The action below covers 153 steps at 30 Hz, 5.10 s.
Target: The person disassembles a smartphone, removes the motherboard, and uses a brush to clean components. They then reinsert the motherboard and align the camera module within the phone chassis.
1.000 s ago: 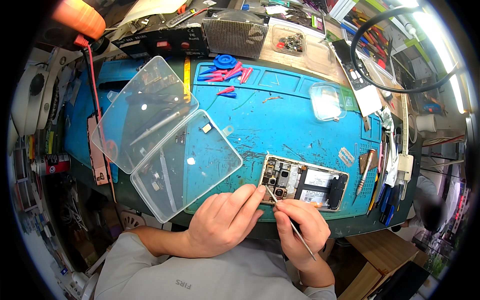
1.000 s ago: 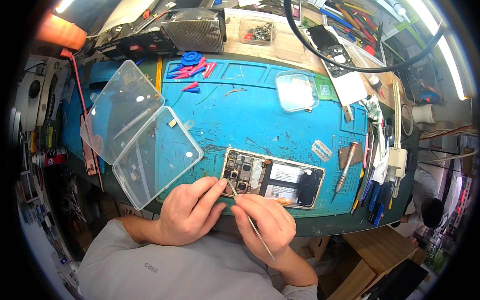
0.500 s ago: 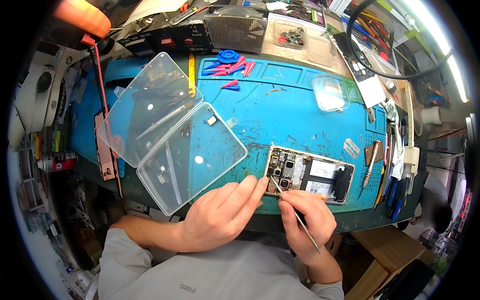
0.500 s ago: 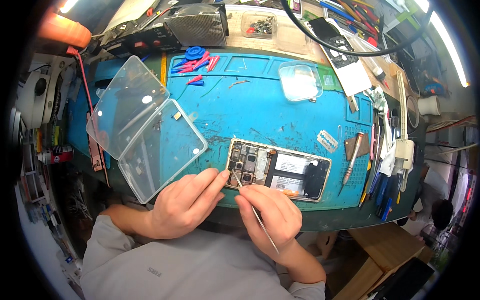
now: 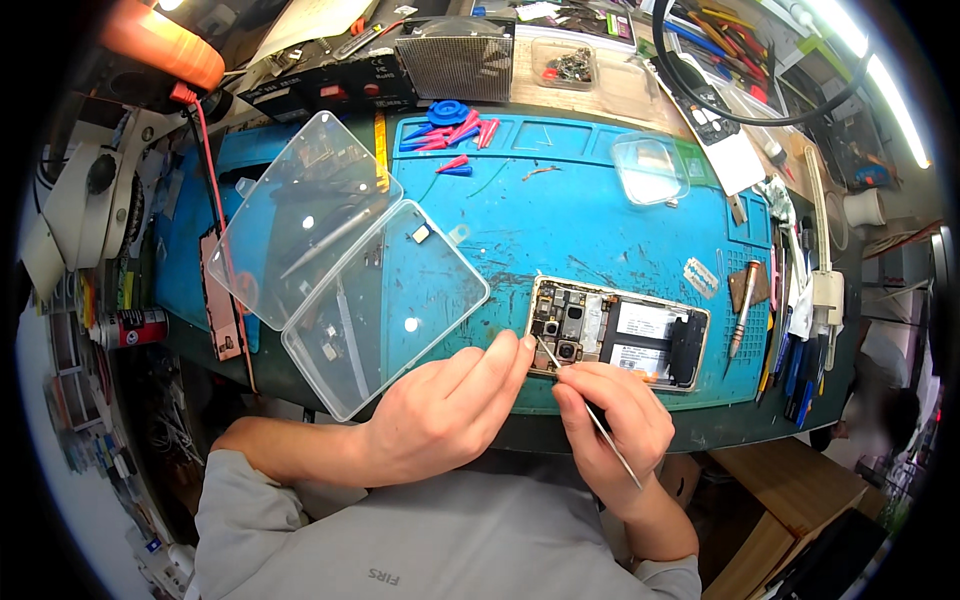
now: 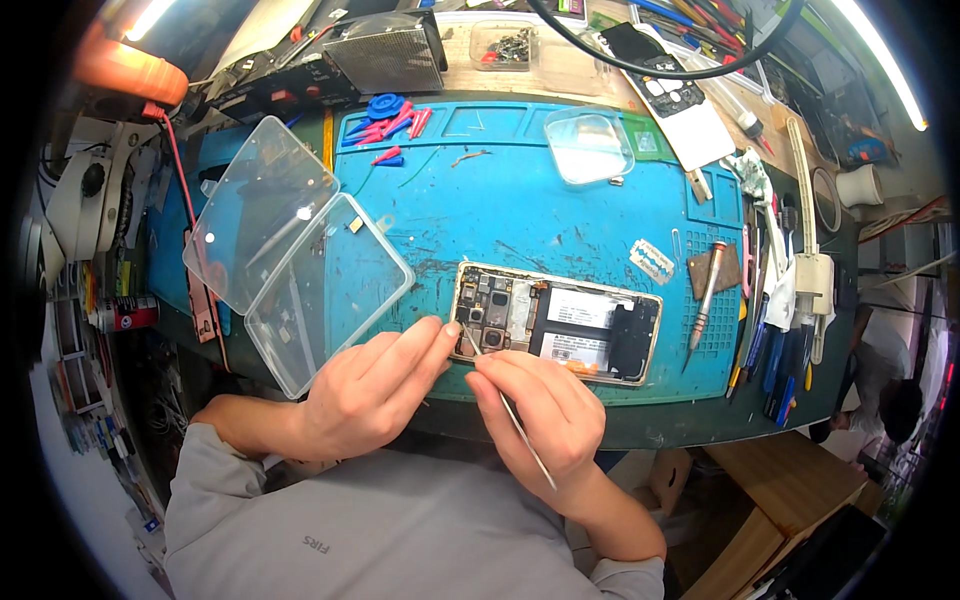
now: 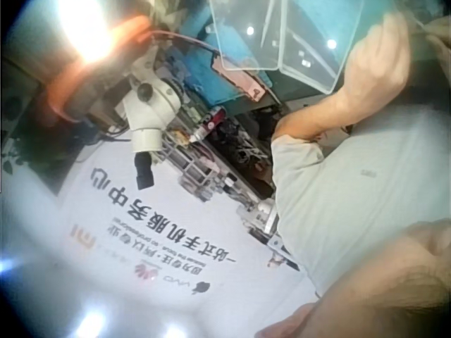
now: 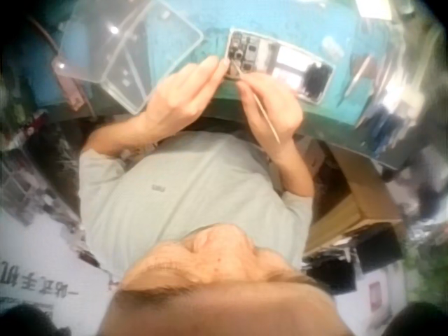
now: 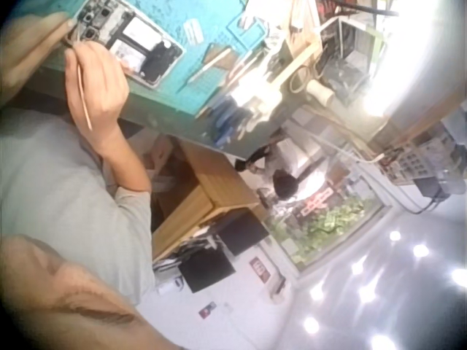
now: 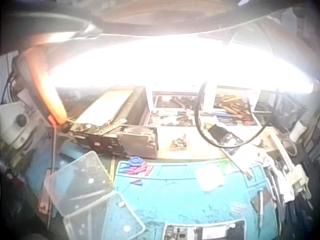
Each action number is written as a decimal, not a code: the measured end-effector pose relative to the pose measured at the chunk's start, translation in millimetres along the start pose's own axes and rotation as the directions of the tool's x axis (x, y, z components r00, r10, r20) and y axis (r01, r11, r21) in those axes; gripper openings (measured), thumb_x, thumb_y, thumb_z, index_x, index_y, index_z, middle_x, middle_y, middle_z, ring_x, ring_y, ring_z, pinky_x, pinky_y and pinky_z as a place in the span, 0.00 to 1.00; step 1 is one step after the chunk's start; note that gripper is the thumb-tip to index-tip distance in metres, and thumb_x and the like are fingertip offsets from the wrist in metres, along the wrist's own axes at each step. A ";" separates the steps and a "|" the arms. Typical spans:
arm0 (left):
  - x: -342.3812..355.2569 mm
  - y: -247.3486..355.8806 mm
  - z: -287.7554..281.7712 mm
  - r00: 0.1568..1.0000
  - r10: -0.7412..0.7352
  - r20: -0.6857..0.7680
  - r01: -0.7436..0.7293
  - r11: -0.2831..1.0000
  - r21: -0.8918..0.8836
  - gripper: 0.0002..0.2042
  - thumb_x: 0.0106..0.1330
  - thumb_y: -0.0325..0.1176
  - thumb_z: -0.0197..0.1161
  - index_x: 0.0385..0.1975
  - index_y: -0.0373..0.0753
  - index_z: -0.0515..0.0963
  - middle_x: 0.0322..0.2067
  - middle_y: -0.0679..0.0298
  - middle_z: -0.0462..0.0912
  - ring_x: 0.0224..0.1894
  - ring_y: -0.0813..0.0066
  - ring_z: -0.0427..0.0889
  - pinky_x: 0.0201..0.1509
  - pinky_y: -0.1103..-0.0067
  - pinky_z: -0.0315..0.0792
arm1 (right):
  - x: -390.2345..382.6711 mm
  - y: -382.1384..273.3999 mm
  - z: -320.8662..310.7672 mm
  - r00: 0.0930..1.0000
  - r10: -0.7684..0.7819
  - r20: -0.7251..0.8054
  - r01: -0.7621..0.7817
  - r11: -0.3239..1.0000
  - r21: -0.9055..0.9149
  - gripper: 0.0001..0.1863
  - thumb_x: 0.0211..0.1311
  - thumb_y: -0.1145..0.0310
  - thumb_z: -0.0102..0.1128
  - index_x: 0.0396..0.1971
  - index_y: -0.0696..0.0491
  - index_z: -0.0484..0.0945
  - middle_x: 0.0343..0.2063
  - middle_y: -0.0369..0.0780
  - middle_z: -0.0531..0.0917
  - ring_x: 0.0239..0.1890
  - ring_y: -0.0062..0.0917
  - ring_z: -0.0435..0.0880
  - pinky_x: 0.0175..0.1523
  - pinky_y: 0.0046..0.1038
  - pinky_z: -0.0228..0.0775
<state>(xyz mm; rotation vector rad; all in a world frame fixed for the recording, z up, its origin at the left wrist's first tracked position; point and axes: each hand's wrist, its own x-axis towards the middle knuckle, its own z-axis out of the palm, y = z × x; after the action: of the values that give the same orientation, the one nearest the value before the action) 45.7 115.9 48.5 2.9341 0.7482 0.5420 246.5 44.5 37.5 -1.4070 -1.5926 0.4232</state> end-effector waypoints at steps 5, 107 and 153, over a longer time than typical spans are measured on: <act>0.5 -3.5 0.8 1.000 0.011 -0.008 -0.012 1.000 -0.022 0.22 0.57 0.23 0.67 0.53 0.23 0.83 0.50 0.52 0.83 0.31 0.73 0.79 0.31 0.81 0.75 | 0.0 0.1 0.6 1.000 0.009 -0.005 -0.009 1.000 0.002 0.11 0.56 0.80 0.77 0.39 0.60 0.87 0.35 0.44 0.90 0.34 0.35 0.91 0.38 0.29 0.81; 0.3 0.8 11.2 0.999 -0.013 -0.044 0.018 0.994 0.107 0.20 0.61 0.25 0.70 0.54 0.26 0.84 0.47 0.57 0.83 0.30 0.78 0.79 0.29 0.83 0.74 | 3.6 1.1 3.5 0.999 0.050 0.013 -0.050 0.999 0.002 0.16 0.58 0.69 0.79 0.44 0.60 0.88 0.38 0.44 0.90 0.37 0.35 0.91 0.40 0.30 0.82; -2.5 -1.9 12.2 0.992 -0.049 -0.118 0.043 0.998 -0.054 0.21 0.57 0.26 0.76 0.51 0.27 0.85 0.44 0.56 0.85 0.32 0.71 0.84 0.32 0.79 0.79 | 0.9 2.8 2.3 1.000 0.007 -0.008 -0.007 1.000 0.008 0.14 0.57 0.75 0.79 0.43 0.59 0.88 0.37 0.44 0.90 0.36 0.35 0.90 0.40 0.30 0.82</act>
<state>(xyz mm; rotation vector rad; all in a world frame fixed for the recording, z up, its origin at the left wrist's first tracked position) 47.1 116.6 36.0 2.8501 0.7995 0.7260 246.3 46.9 34.6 -1.4067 -1.5788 0.4272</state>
